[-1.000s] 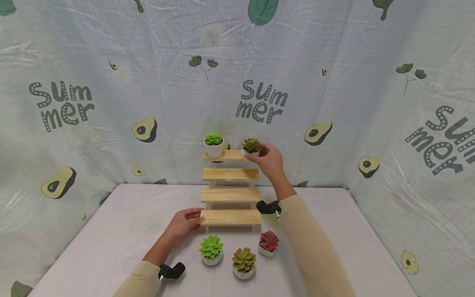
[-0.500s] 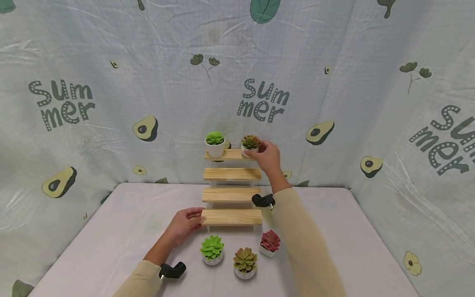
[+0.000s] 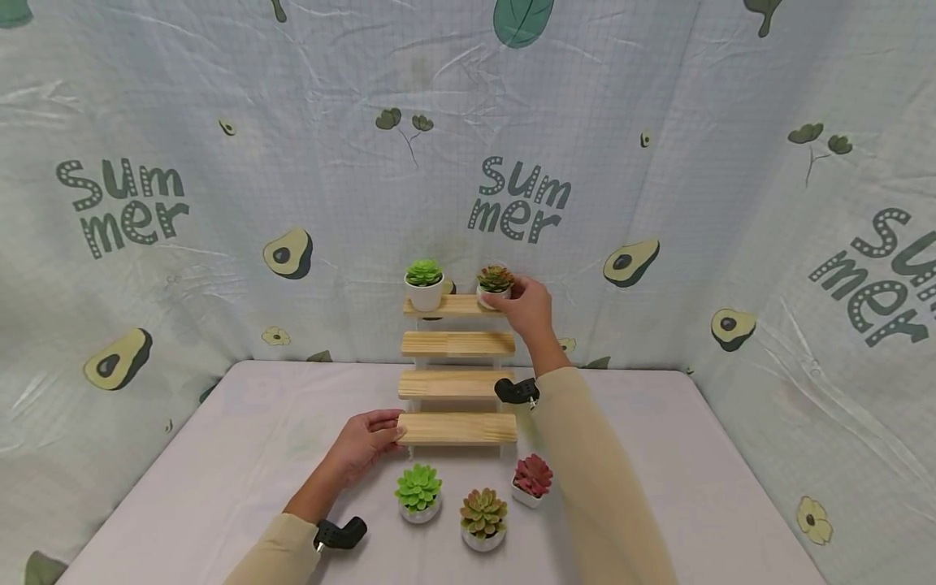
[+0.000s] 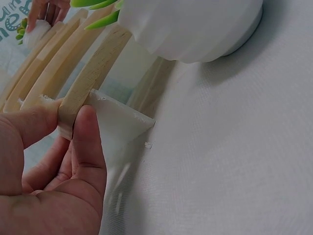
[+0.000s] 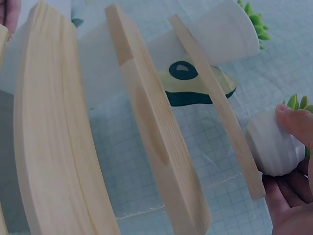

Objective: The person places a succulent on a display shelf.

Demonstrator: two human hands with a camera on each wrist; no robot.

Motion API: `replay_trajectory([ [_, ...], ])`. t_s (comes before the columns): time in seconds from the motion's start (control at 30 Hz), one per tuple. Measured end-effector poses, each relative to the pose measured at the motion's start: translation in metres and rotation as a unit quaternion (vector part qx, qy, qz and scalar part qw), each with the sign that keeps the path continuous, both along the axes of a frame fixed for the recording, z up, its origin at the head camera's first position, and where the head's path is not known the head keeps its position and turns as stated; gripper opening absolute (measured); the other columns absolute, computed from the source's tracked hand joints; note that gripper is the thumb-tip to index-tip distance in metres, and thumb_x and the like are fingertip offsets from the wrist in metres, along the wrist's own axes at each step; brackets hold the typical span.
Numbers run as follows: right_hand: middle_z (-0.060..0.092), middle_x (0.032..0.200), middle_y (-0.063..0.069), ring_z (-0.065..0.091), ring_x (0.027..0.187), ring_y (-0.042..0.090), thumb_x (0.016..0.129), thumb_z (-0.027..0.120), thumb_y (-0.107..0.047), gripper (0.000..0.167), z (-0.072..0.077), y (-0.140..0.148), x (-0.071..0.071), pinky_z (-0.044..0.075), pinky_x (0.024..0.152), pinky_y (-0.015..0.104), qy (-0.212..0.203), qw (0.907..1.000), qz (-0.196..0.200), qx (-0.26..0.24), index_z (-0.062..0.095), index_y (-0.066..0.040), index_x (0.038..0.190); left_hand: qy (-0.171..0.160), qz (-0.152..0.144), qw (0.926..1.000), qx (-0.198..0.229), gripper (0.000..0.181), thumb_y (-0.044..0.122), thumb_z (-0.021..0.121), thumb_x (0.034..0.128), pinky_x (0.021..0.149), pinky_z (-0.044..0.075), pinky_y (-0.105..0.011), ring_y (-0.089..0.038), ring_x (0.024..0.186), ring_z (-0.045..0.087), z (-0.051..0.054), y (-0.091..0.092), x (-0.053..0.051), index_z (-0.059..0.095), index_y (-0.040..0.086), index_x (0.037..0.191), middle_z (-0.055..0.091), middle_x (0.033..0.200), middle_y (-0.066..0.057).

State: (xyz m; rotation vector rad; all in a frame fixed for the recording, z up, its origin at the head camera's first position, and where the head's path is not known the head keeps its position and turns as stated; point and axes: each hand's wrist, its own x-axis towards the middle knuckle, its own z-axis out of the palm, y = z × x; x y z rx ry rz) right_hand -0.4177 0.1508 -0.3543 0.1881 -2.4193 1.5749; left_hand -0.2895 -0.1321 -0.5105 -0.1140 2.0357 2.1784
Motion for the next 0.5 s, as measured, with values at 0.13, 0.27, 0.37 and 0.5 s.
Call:
replay_trajectory([
  [0.13, 0.066, 0.115, 0.015, 0.057, 0.097, 0.025, 0.089, 0.082, -0.030, 0.055, 0.0008, -0.0003, -0.0004, 0.050, 0.077, 0.033, -0.003, 1.0000, 0.002, 0.003, 0.064, -0.006, 0.135, 0.000, 0.000, 1.0000, 0.001, 0.040, -0.003, 0.067, 0.0955, 0.075, 0.064, -0.029, -0.014, 0.085, 0.068, -0.0004, -0.0002, 0.0001, 0.058, -0.011, 0.134, 0.067, 0.104, -0.011],
  [0.27, 0.066, 0.115, 0.016, 0.057, 0.097, 0.026, 0.089, 0.082, -0.030, 0.053, 0.0015, -0.0007, -0.0003, 0.050, 0.076, 0.034, -0.001, 1.0000, 0.002, 0.009, 0.065, -0.005, 0.133, -0.001, 0.002, 1.0000, 0.002, 0.040, -0.003, 0.067, 0.0952, 0.074, 0.064, -0.029, -0.014, 0.084, 0.068, -0.0006, 0.0000, 0.0003, 0.058, -0.011, 0.134, 0.067, 0.103, -0.011],
  [0.37, 0.066, 0.114, 0.016, 0.057, 0.097, 0.027, 0.089, 0.082, -0.030, 0.051, 0.0021, -0.0012, 0.0002, 0.049, 0.076, 0.034, -0.003, 0.9999, 0.000, 0.015, 0.066, -0.005, 0.130, -0.004, 0.005, 1.0000, 0.001, 0.040, -0.003, 0.067, 0.0951, 0.073, 0.063, -0.028, -0.014, 0.084, 0.068, -0.0003, 0.0003, 0.0007, 0.059, -0.010, 0.133, 0.067, 0.102, -0.011],
  [0.5, 0.067, 0.114, 0.015, 0.058, 0.098, 0.027, 0.089, 0.082, -0.031, 0.050, 0.0026, -0.0017, 0.0008, 0.050, 0.077, 0.034, -0.007, 0.9997, -0.004, 0.023, 0.067, -0.006, 0.129, -0.004, 0.007, 1.0000, -0.002, 0.040, -0.003, 0.068, 0.0949, 0.073, 0.064, -0.029, -0.014, 0.084, 0.068, 0.0005, 0.0007, 0.0017, 0.059, -0.010, 0.133, 0.066, 0.102, -0.011],
])
